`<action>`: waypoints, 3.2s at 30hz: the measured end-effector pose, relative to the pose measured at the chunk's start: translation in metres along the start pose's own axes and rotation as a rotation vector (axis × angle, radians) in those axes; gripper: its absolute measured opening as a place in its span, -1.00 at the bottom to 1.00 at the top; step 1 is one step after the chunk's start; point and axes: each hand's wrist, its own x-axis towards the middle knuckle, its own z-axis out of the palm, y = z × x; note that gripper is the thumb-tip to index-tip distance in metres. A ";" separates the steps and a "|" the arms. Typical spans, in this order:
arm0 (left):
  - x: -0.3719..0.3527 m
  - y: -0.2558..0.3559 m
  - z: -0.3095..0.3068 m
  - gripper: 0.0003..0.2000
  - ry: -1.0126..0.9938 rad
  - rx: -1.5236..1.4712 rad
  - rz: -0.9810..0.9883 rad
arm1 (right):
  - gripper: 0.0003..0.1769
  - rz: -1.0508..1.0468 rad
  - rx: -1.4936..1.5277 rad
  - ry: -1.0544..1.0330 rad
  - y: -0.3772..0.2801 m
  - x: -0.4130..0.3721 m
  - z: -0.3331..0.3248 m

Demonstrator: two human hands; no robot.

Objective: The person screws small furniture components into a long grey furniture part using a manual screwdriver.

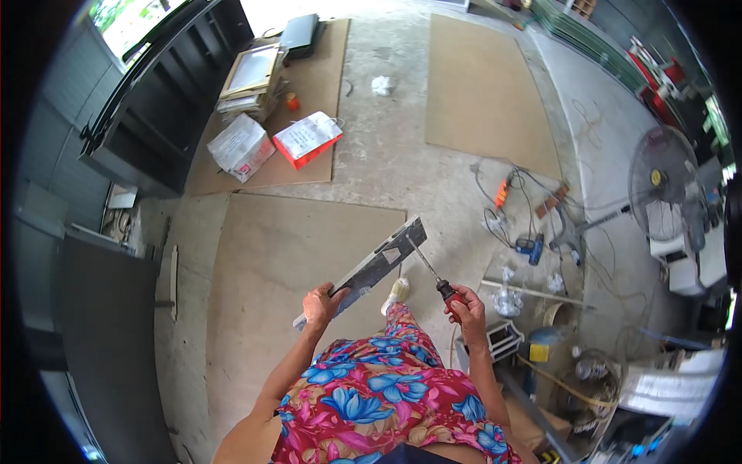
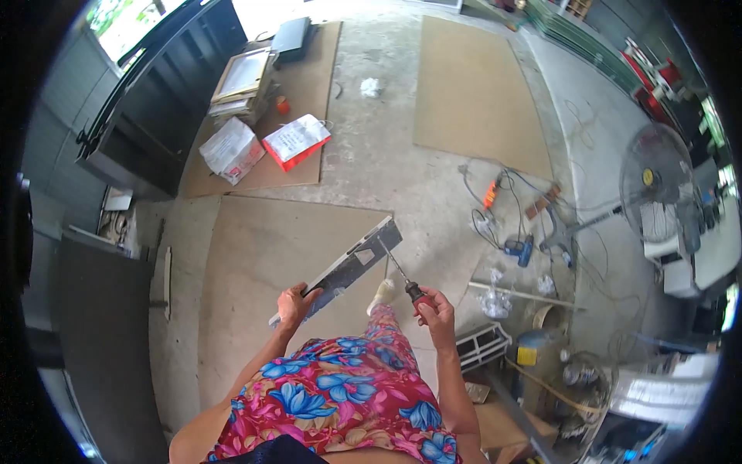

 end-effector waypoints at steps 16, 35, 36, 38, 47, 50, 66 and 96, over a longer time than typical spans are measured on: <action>0.164 0.052 -0.007 -0.57 0.272 0.050 -0.164 | -0.52 0.077 -0.199 -0.377 -0.078 0.247 0.026; 0.422 0.067 -0.050 -0.65 0.179 0.074 0.143 | -0.61 -0.011 -0.130 0.001 -0.139 0.431 0.115; 0.434 0.068 -0.053 -0.65 0.187 0.090 0.191 | -0.61 -0.035 -0.123 0.031 -0.141 0.438 0.120; 0.451 0.072 -0.061 -0.67 0.172 0.125 0.204 | -0.63 -0.088 -0.106 0.104 -0.145 0.449 0.128; 0.499 0.116 -0.054 -0.65 0.125 0.077 0.334 | -0.70 -0.322 -0.057 0.480 -0.180 0.482 0.111; 0.498 0.139 -0.049 -0.65 0.085 0.066 0.306 | -0.59 -0.245 0.021 0.624 -0.177 0.500 0.081; 0.479 0.248 -0.037 -0.69 0.057 0.034 0.478 | -0.55 0.004 0.438 0.539 -0.080 0.596 0.079; 0.445 0.218 -0.023 -0.67 -0.420 0.069 0.714 | -0.61 -0.236 0.580 0.765 -0.053 0.482 0.135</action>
